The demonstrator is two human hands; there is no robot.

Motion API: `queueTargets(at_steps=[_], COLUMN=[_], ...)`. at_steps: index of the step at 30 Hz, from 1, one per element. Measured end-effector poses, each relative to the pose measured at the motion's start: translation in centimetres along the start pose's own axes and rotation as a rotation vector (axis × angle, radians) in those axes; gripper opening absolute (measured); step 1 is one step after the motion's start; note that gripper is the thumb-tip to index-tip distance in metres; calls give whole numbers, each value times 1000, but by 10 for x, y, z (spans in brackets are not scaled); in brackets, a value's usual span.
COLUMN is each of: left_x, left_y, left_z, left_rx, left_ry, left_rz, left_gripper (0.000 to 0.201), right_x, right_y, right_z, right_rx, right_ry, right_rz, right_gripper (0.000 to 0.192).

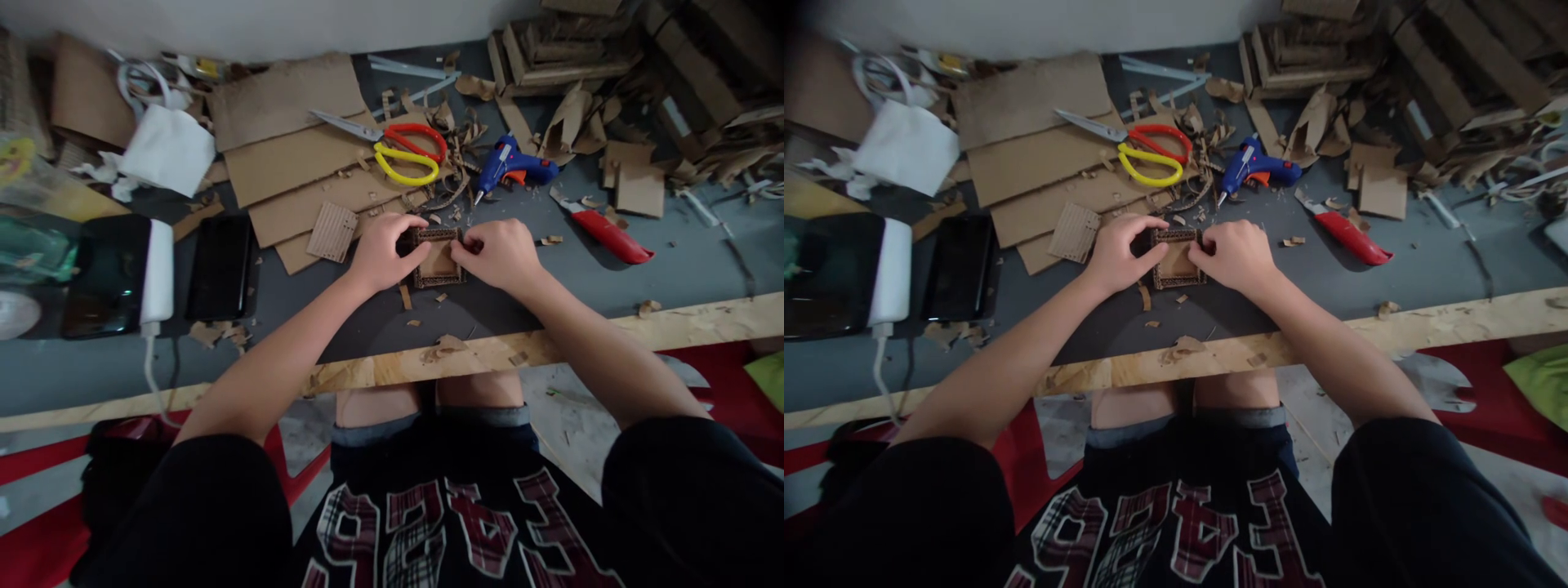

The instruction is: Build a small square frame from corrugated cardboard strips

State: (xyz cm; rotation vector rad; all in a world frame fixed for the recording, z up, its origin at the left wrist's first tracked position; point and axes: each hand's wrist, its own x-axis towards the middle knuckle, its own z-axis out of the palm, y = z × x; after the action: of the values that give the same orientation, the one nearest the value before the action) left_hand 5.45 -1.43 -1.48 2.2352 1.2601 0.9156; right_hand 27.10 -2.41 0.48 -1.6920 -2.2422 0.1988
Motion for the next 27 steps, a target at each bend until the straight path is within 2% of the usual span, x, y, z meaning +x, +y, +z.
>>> queueTargets(at_steps=[5,14,20,22,27], left_x=[-4,-6,-6,-6,-6], left_y=[3,2,7,7,8], left_z=[-2,-1,-2,-3,-3], left_rx=[-54,-40,-65,-74,-43], left_ry=[17,105,127,130,107], left_rz=[-64,-52,-8,7,14], left_gripper=[36,37,29,28,30], right_x=[0,-2,-4,-4,-6], right_y=[-1,-1,-3,-2,-4], right_z=[-4,-2,-2,-2,-3], right_rx=[41,113,229,226,214], right_ry=[54,141,292,283,267], right_rz=[-41,-106,-126,-160,-283], right_gripper=[36,35,27,22,29])
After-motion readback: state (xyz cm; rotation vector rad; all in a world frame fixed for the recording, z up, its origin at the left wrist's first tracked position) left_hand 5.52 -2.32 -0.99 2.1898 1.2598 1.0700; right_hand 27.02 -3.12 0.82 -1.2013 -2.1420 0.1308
